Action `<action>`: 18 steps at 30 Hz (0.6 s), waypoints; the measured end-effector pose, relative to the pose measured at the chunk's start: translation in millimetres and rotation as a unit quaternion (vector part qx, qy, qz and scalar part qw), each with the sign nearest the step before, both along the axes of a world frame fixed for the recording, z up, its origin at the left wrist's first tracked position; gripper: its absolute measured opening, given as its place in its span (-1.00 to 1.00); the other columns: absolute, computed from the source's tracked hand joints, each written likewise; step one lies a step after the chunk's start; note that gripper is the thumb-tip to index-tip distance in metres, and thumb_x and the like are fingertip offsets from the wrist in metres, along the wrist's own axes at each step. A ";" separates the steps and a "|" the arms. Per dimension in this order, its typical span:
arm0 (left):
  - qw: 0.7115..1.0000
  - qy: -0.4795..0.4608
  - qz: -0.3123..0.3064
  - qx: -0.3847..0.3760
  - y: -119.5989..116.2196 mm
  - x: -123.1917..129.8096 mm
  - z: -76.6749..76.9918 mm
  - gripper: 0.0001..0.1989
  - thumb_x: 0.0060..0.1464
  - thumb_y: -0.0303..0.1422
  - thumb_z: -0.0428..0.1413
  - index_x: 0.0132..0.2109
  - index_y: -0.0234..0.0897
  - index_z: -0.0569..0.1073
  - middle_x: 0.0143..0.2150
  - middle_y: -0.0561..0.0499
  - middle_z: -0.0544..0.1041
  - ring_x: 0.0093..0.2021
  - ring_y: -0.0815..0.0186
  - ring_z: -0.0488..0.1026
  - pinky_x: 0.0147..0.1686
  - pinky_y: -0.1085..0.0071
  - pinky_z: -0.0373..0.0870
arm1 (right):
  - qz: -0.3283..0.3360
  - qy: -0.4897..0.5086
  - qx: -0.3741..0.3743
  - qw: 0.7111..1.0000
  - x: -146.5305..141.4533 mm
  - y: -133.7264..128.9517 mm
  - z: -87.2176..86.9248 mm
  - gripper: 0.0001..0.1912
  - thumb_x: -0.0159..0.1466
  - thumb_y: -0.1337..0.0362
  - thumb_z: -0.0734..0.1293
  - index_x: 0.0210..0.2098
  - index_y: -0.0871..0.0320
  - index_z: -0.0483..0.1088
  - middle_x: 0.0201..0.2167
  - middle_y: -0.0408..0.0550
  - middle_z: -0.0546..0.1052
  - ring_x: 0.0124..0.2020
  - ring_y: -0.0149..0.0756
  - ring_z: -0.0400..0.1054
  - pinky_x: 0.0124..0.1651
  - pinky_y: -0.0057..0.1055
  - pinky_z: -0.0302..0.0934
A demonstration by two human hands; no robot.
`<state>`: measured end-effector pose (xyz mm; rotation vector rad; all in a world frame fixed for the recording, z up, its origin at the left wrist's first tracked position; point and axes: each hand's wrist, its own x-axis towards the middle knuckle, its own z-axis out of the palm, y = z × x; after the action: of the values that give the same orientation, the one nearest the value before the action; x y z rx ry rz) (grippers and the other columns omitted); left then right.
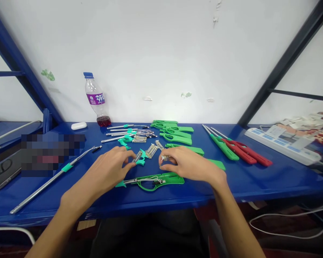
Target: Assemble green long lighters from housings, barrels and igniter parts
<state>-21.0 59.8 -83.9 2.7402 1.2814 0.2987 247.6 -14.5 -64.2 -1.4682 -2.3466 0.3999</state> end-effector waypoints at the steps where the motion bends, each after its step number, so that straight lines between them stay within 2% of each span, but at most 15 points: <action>1: 1.000 0.008 0.003 0.003 -1.1 4.3 -0.7 -0.72 0.32 -0.20 0.07 0.03 -0.15 0.58 -0.14 -0.09 0.56 -0.10 0.06 0.50 -0.19 0.27 0.33 | 0.004 0.005 0.000 1.000 -1.1 -0.7 1.1 -0.90 0.45 0.38 0.49 -0.20 0.09 0.52 -0.46 -0.28 0.42 -0.43 -0.36 0.27 -0.38 -0.41 -0.05; 4: 0.999 0.027 0.013 0.010 -4.2 13.8 -3.0 -0.77 0.32 -0.24 0.06 -0.04 -0.17 0.57 -0.13 -0.09 0.52 -0.20 0.11 0.50 -0.31 0.32 0.25 | 0.003 0.018 0.024 1.000 -3.2 -2.0 2.2 -0.89 0.49 0.29 0.48 -0.20 0.08 0.52 -0.52 -0.31 0.39 -0.49 -0.37 0.24 -0.39 -0.40 -0.07; 6: 0.999 0.028 0.021 0.014 -4.4 16.1 -4.4 -0.78 0.32 -0.28 0.02 -0.11 -0.19 0.57 -0.13 -0.08 0.51 -0.23 0.12 0.51 -0.36 0.33 0.20 | 0.001 0.016 0.040 0.999 -4.0 -0.3 -1.1 -0.92 0.49 0.29 0.48 -0.14 0.08 0.51 -0.49 -0.30 0.42 -0.46 -0.36 0.27 -0.36 -0.42 -0.02; 9: 0.999 0.018 0.029 0.024 -2.8 12.5 -3.8 -0.75 0.35 -0.29 -0.03 -0.12 -0.19 0.55 -0.09 -0.09 0.53 -0.21 0.09 0.52 -0.36 0.32 0.20 | -0.005 0.006 0.062 0.998 -4.5 6.5 -10.4 -0.78 0.43 0.33 0.54 0.00 0.07 0.49 -0.28 -0.24 0.55 -0.27 -0.29 0.41 -0.22 -0.42 0.15; 12: 0.999 -0.027 0.018 0.022 -6.1 4.0 2.9 -0.75 0.34 -0.26 -0.02 -0.14 -0.18 0.55 -0.14 -0.06 0.59 -0.23 0.12 0.53 -0.31 0.31 0.24 | -0.020 -0.022 0.106 0.994 -3.8 11.5 -15.2 -0.60 0.39 0.29 0.59 0.14 0.04 0.46 -0.02 -0.11 0.56 0.02 -0.13 0.41 0.04 -0.28 0.22; 13: 0.999 -0.051 0.004 0.008 -9.3 1.2 6.1 -0.75 0.34 -0.24 0.00 -0.16 -0.16 0.56 -0.22 -0.02 0.60 -0.30 0.16 0.51 -0.32 0.32 0.24 | -0.024 -0.031 0.121 0.992 -3.2 11.2 -14.2 -0.61 0.38 0.30 0.59 0.12 0.05 0.48 0.00 -0.09 0.56 0.06 -0.10 0.39 0.09 -0.24 0.21; 15: 0.994 -0.094 -0.035 -0.038 -18.3 -3.5 12.2 -0.77 0.32 -0.21 0.05 -0.20 -0.11 0.59 -0.37 0.08 0.59 -0.46 0.26 0.45 -0.37 0.35 0.22 | -0.020 -0.027 0.122 0.992 -2.1 6.9 -8.3 -0.79 0.40 0.34 0.57 -0.03 0.08 0.55 -0.08 -0.12 0.59 0.03 -0.11 0.41 0.06 -0.25 0.21; 16: 0.991 -0.107 -0.056 -0.056 -23.5 -5.1 14.5 -0.78 0.31 -0.22 0.06 -0.22 -0.08 0.60 -0.40 0.11 0.59 -0.49 0.29 0.43 -0.38 0.36 0.22 | -0.010 -0.015 0.099 0.995 -1.9 3.1 -4.2 -0.88 0.41 0.35 0.56 -0.14 0.08 0.57 -0.15 -0.16 0.60 -0.05 -0.16 0.44 -0.01 -0.29 0.22; 18: 0.987 -0.110 -0.086 -0.084 -32.6 -6.7 16.3 -0.79 0.31 -0.28 0.07 -0.22 -0.03 0.61 -0.38 0.15 0.61 -0.45 0.32 0.47 -0.37 0.39 0.23 | 0.016 0.011 0.013 1.000 -2.7 -6.2 4.2 -0.87 0.40 0.34 0.57 -0.27 0.06 0.60 -0.29 -0.24 0.61 -0.22 -0.26 0.48 -0.20 -0.36 0.22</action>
<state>-27.7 27.2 -67.6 2.5699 0.9616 0.4410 244.9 -20.7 -60.0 -1.4087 -2.3514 0.3896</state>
